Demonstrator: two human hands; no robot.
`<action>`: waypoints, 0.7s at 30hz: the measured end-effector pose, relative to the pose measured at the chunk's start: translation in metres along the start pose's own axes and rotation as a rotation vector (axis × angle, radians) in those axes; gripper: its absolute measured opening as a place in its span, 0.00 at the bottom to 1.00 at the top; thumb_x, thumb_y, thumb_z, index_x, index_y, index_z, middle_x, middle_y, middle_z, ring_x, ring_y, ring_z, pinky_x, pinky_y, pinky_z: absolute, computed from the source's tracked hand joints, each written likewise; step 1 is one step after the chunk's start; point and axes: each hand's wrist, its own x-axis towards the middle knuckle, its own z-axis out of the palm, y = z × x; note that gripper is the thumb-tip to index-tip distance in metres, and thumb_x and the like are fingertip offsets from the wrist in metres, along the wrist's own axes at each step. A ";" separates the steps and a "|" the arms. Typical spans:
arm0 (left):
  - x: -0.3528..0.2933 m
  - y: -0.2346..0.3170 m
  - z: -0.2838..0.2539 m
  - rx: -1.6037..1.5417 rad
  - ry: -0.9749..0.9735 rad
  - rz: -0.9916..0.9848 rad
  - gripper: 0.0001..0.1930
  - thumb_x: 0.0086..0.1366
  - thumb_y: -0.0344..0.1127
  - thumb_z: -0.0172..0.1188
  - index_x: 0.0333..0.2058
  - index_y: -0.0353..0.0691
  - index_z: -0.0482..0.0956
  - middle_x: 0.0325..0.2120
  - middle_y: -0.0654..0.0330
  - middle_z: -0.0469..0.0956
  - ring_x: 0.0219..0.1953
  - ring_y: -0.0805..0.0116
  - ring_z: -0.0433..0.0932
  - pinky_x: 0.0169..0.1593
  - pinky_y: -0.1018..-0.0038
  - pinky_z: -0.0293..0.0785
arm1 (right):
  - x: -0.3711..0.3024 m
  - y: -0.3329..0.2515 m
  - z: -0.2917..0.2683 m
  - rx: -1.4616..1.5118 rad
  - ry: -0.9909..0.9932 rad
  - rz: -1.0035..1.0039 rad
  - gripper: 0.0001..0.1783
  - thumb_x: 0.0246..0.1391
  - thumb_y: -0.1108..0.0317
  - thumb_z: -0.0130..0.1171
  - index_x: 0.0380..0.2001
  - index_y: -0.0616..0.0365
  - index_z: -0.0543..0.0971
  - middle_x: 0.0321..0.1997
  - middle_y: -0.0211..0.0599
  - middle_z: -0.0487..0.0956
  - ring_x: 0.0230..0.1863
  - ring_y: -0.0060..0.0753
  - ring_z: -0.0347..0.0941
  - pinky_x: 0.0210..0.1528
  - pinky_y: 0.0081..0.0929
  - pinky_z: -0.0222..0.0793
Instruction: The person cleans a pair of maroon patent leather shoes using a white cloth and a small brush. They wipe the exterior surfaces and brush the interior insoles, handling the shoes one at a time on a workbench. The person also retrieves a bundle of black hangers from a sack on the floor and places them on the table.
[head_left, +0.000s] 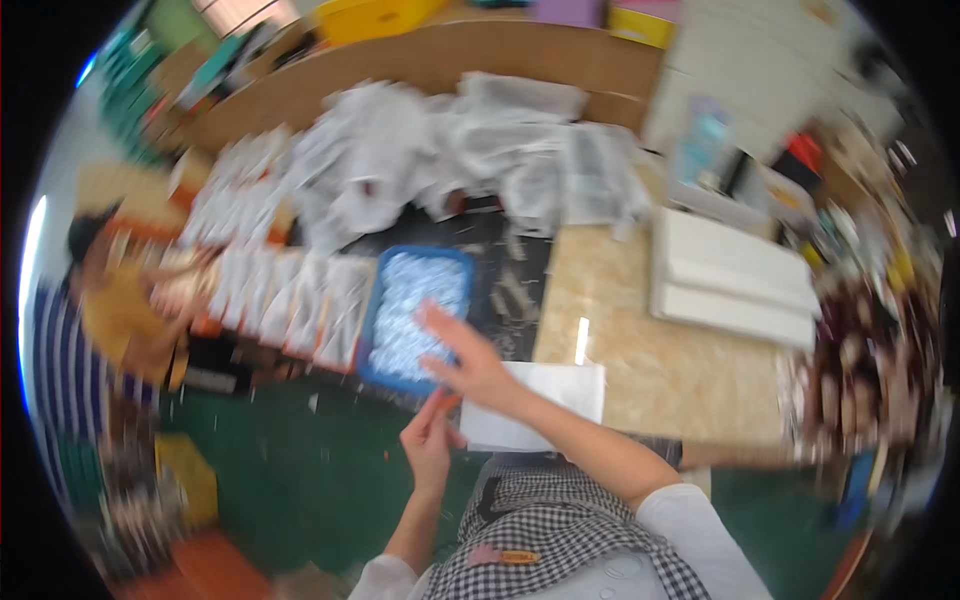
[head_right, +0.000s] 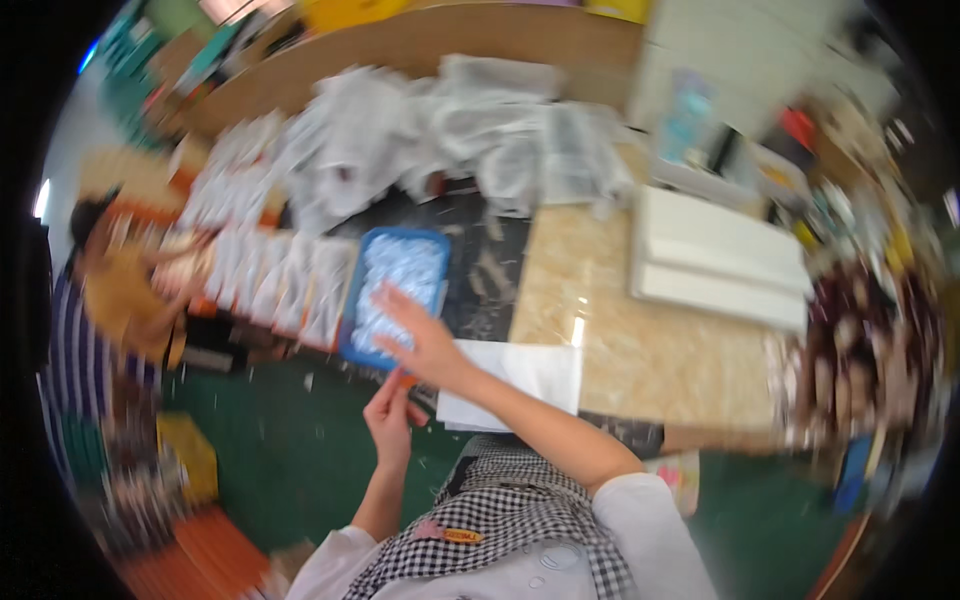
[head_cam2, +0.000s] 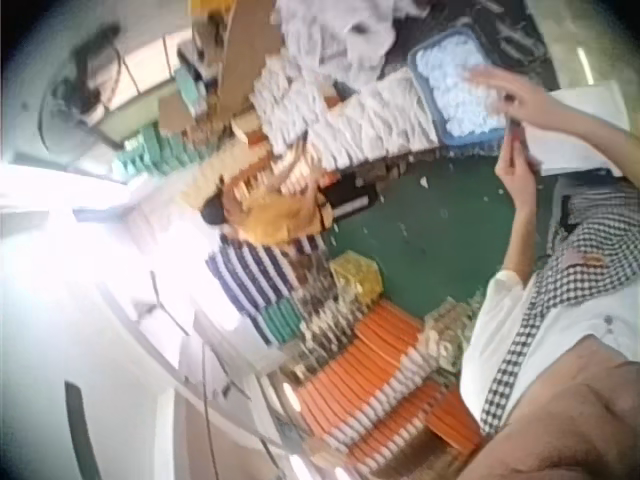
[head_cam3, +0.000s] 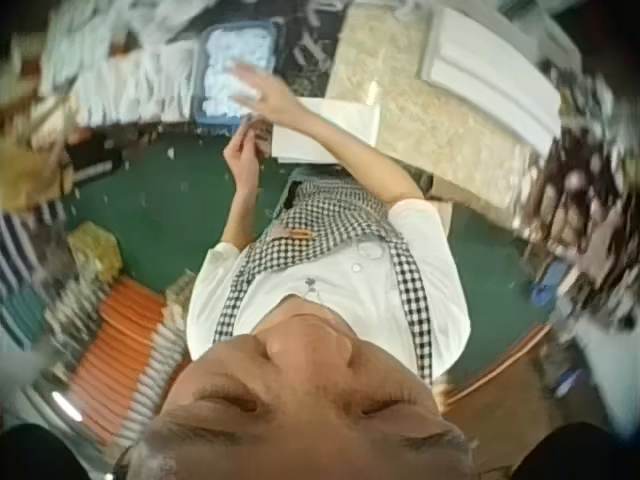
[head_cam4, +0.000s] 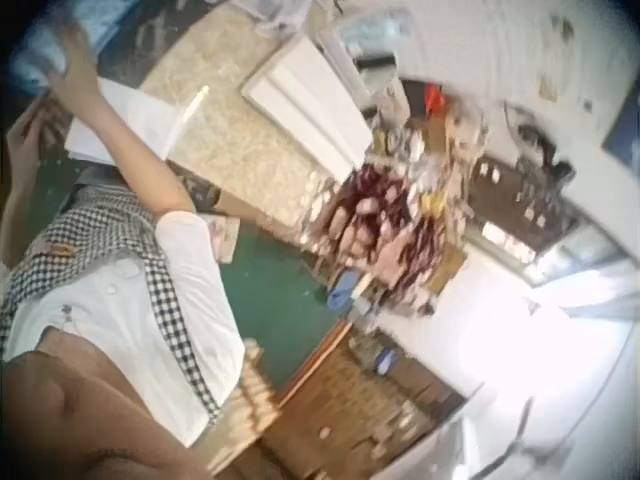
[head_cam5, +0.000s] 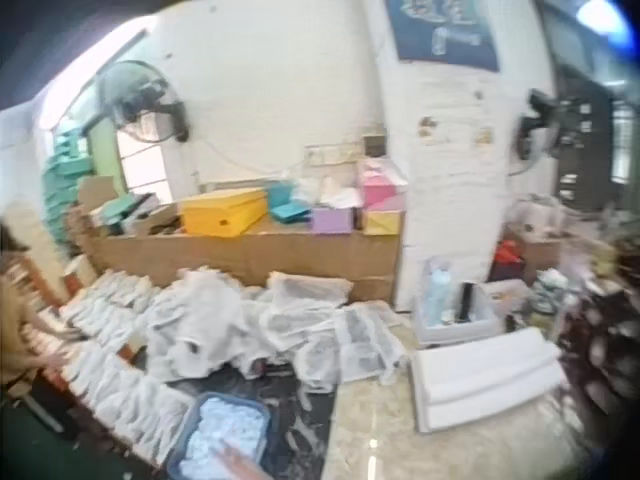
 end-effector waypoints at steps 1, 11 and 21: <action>0.009 0.006 -0.001 -0.075 -0.080 0.000 0.18 0.68 0.28 0.47 0.55 0.29 0.70 0.29 0.58 0.80 0.16 0.77 0.71 0.21 0.83 0.69 | -0.016 0.001 0.000 0.006 0.007 0.087 0.33 0.58 0.61 0.56 0.64 0.59 0.59 0.69 0.46 0.57 0.70 0.42 0.51 0.69 0.34 0.46; -0.038 0.019 0.088 -0.731 -1.456 -0.735 0.34 0.68 0.47 0.45 0.67 0.48 0.41 0.60 0.48 0.60 0.16 0.64 0.72 0.14 0.69 0.75 | -0.197 -0.129 -0.034 0.536 0.731 0.290 0.29 0.65 0.48 0.41 0.52 0.64 0.73 0.53 0.40 0.77 0.49 0.24 0.73 0.44 0.19 0.68; -0.265 -0.066 0.105 -0.485 -2.352 -2.046 0.35 0.67 0.55 0.45 0.68 0.54 0.43 0.47 0.47 0.70 0.18 0.58 0.75 0.18 0.70 0.74 | -0.414 -0.288 0.166 0.125 1.448 0.160 0.33 0.63 0.52 0.48 0.62 0.66 0.60 0.67 0.41 0.62 0.66 0.32 0.58 0.65 0.28 0.54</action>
